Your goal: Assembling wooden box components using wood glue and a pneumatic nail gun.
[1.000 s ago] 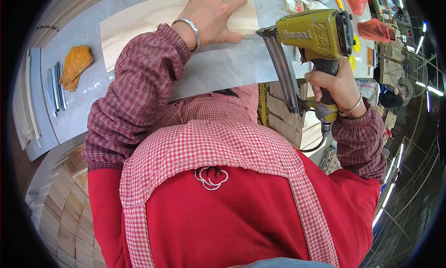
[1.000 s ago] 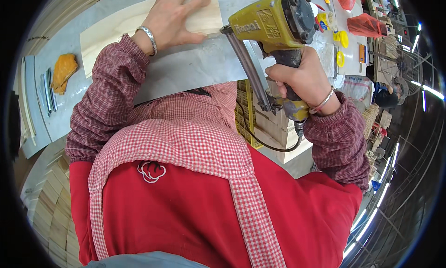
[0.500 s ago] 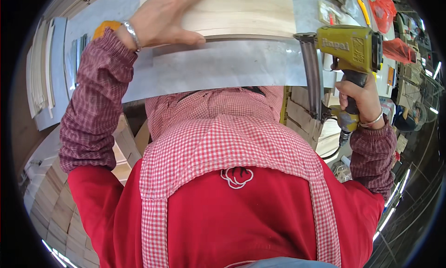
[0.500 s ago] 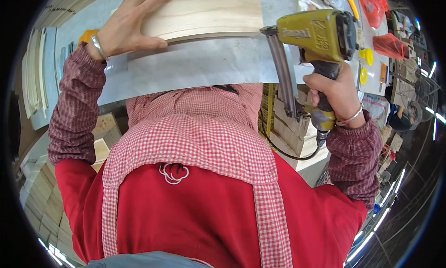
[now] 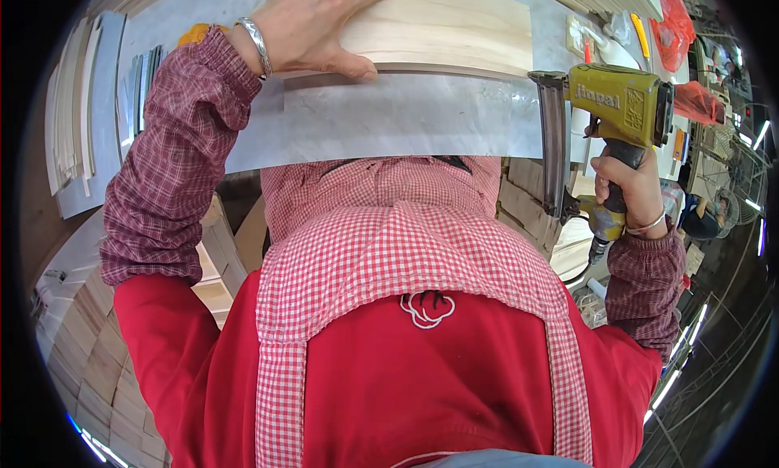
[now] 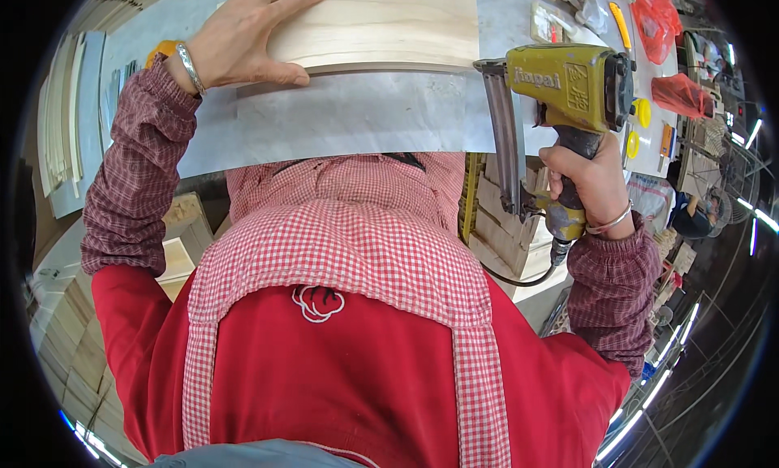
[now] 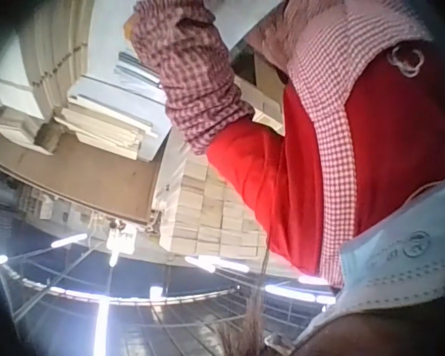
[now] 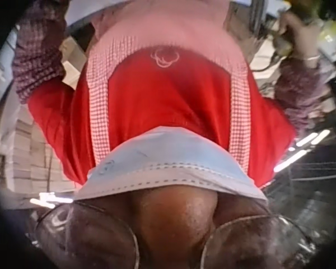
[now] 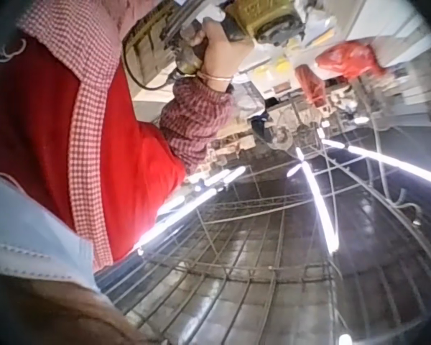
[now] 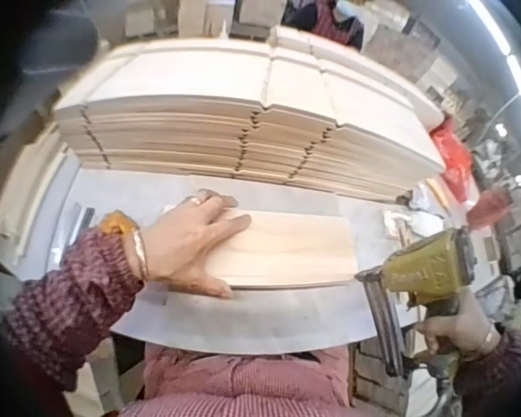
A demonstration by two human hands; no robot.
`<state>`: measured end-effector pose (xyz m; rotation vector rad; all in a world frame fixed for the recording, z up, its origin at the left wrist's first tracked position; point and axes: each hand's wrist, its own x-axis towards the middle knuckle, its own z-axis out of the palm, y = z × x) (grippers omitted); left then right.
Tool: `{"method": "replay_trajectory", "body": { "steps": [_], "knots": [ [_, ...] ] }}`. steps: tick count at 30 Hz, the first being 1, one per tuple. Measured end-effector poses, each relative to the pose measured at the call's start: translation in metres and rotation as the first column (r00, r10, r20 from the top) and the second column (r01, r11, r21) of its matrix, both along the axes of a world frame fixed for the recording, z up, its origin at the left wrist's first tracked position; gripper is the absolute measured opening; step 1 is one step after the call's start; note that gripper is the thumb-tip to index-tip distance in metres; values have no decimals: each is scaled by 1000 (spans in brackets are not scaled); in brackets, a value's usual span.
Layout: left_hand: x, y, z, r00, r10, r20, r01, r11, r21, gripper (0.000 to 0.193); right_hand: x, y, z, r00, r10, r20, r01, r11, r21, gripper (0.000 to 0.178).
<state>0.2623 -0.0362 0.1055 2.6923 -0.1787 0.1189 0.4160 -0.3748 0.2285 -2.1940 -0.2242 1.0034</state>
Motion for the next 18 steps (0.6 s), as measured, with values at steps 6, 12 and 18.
{"method": "replay_trajectory", "body": {
  "steps": [6, 12, 18],
  "knots": [
    [8, -3, -3, 999, -11, 31, 10, 999, 37, 80, 0, 4, 0, 1000, -15, 8, 15, 1000, -15, 13],
    [19, -8, -1, 1000, -18, 9, 17, 1000, 23, 79, -8, 13, 3, 1000, -7, 12, 7, 1000, -1, 18],
    [58, -51, -9, 986, -41, 164, 33, 998, 50, 78, -4, 3, 2, 998, 34, -61, -27, 994, 106, 24]
  ]
}}
